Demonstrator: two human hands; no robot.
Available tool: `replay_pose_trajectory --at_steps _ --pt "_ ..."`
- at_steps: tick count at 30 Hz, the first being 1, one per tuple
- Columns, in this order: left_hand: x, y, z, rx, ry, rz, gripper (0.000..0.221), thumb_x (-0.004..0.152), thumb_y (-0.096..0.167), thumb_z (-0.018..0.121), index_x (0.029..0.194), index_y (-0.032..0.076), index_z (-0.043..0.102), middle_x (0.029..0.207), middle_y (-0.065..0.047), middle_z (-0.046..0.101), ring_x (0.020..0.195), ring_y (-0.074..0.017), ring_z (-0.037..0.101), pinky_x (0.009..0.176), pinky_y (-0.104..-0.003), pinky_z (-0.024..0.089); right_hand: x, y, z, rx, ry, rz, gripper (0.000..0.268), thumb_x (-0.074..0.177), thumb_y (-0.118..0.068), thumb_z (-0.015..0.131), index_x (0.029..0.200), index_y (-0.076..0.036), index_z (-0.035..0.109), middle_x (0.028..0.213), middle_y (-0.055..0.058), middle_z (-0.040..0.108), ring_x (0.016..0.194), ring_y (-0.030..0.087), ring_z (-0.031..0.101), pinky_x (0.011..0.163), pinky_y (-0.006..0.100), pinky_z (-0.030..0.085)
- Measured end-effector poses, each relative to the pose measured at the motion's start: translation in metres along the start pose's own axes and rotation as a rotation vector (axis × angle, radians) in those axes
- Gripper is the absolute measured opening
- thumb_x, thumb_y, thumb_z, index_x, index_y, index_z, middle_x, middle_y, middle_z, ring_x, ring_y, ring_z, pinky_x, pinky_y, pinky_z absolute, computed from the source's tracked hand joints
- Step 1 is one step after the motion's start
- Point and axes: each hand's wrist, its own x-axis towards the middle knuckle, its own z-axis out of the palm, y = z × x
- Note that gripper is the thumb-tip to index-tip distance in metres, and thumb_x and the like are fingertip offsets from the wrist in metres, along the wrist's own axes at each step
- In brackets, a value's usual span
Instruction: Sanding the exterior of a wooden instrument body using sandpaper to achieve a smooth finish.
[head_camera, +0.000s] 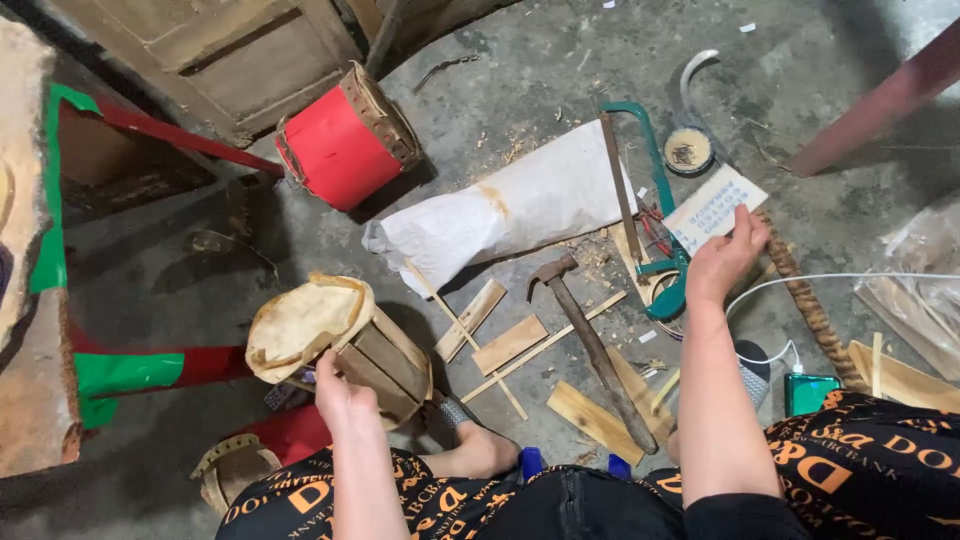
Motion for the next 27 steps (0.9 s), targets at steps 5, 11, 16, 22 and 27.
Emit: replay_pose_trajectory --at_steps 5,11,16,22,27 --pt "-0.029 0.006 -0.006 0.023 -0.181 -0.067 0.039 0.086 0.019 0.079 0.117 0.002 0.063 0.111 -0.009 0.066 0.101 -0.0185 0.066 0.094 -0.036 0.056 -0.015 -0.054 0.021 -0.185 -0.089 -0.191 0.053 0.084 0.022 0.05 0.133 0.005 0.062 0.122 0.019 0.051 0.119 0.036 0.057 0.106 0.043 0.047" --pt "-0.095 0.011 0.01 0.164 -0.347 -0.076 0.028 0.088 0.03 0.073 0.11 0.017 0.062 0.109 0.004 0.056 0.107 -0.0148 0.047 0.098 -0.039 0.028 -0.049 -0.122 0.04 -0.027 -0.31 -0.038 0.037 0.098 0.011 0.055 0.132 0.001 0.063 0.122 0.014 0.052 0.117 0.029 0.06 0.104 0.038 0.05" --pt "-0.124 0.005 0.029 0.114 -0.514 -0.1 0.077 0.084 0.025 0.073 0.15 0.005 0.037 0.163 -0.026 0.011 0.155 -0.0348 0.0 0.12 -0.061 -0.008 -0.07 -0.152 0.058 -0.055 -0.361 -0.061 0.012 0.101 -0.004 0.073 0.112 -0.008 0.075 0.1 0.008 0.062 0.091 0.016 0.066 0.081 0.028 0.053" --pt "-0.164 -0.02 0.04 0.184 -0.655 -0.154 0.015 0.094 0.025 0.067 0.101 0.013 0.061 0.089 -0.001 0.047 0.113 -0.0243 0.04 0.121 -0.063 0.0 -0.117 -0.211 0.072 0.584 -0.447 0.835 0.015 0.105 -0.021 0.057 0.116 -0.017 0.047 0.092 0.002 0.062 0.082 0.017 0.069 0.081 0.041 0.065" --pt "-0.199 -0.036 0.05 0.453 -0.764 -0.279 0.023 0.096 0.013 0.063 0.118 0.016 0.056 0.104 0.002 0.037 0.117 -0.0165 0.036 0.119 -0.06 0.003 -0.131 -0.182 0.075 0.571 -0.528 0.969 0.014 0.112 -0.026 0.041 0.112 -0.013 0.037 0.091 0.008 0.058 0.082 0.028 0.072 0.088 0.061 0.06"
